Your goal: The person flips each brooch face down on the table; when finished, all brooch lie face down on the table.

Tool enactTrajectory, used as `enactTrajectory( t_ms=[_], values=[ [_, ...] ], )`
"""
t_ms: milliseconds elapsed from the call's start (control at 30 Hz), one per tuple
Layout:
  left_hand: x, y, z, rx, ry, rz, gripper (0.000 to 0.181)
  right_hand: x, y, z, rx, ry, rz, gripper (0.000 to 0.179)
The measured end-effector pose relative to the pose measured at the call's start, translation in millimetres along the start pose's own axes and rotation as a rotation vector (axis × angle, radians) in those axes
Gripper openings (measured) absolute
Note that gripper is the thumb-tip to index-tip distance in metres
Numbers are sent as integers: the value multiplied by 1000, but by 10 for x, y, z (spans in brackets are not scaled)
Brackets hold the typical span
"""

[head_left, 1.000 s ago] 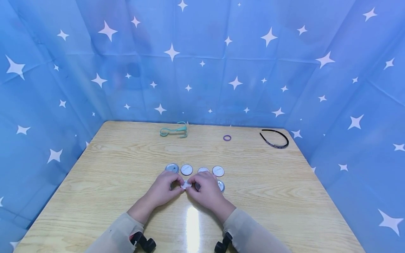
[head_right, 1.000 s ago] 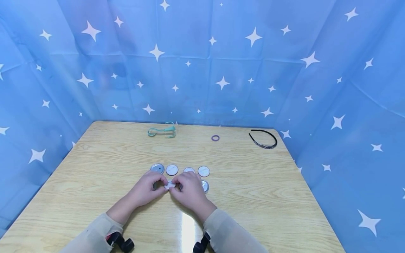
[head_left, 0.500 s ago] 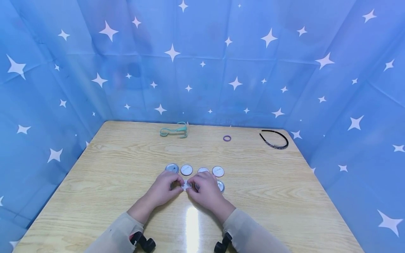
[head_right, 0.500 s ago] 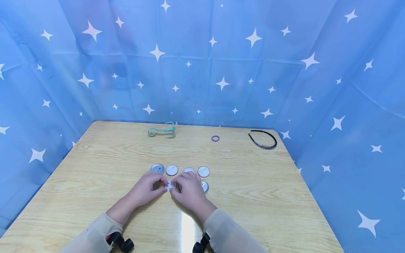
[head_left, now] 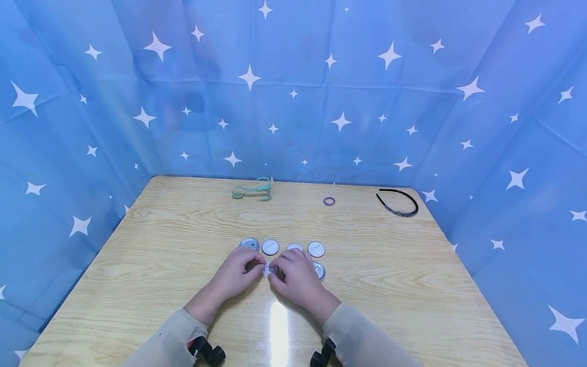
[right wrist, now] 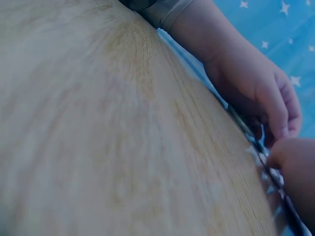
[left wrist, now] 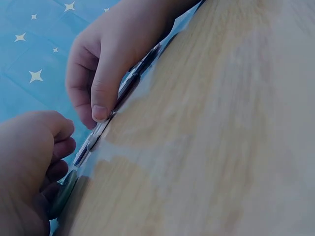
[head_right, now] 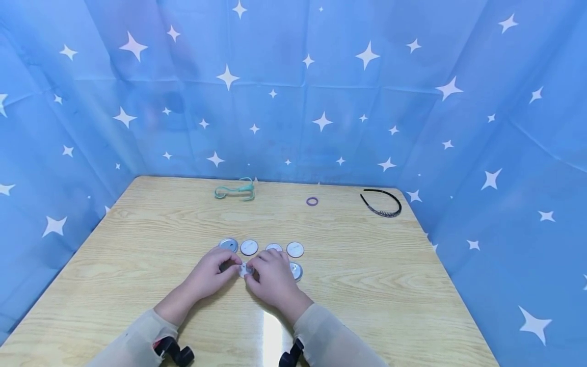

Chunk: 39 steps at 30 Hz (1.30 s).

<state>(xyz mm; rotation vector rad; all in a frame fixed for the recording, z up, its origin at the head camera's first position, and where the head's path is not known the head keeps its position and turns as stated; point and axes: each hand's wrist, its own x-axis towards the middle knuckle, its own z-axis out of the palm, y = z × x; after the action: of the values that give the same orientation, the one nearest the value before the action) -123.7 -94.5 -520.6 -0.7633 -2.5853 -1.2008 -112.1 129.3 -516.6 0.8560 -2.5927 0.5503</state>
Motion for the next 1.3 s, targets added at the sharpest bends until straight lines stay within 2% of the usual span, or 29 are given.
enactTrajectory(
  t_ms=[133,300,433,700,800,1033,1300],
  values=[
    [0,-32,-48,13,47,26,10,35,-31,-7,-11,9,-26,15],
    [3,-74,-171,39,59,-6,10,70,-62,4,-35,3,-54,16],
    [-1,-117,-292,40,12,-60,15,92,-73,41,-52,8,-77,17],
    [-49,-246,-541,45,-175,-211,11,171,-178,114,-58,5,-101,19],
    [-59,-279,-602,35,-229,-212,14,223,-233,167,-68,4,-105,19],
    [-57,-259,-633,27,-287,-167,25,361,-356,292,-103,-22,-70,25],
    [-57,-244,-646,26,-281,-198,26,338,-382,276,-68,-81,-27,31]
  ],
)
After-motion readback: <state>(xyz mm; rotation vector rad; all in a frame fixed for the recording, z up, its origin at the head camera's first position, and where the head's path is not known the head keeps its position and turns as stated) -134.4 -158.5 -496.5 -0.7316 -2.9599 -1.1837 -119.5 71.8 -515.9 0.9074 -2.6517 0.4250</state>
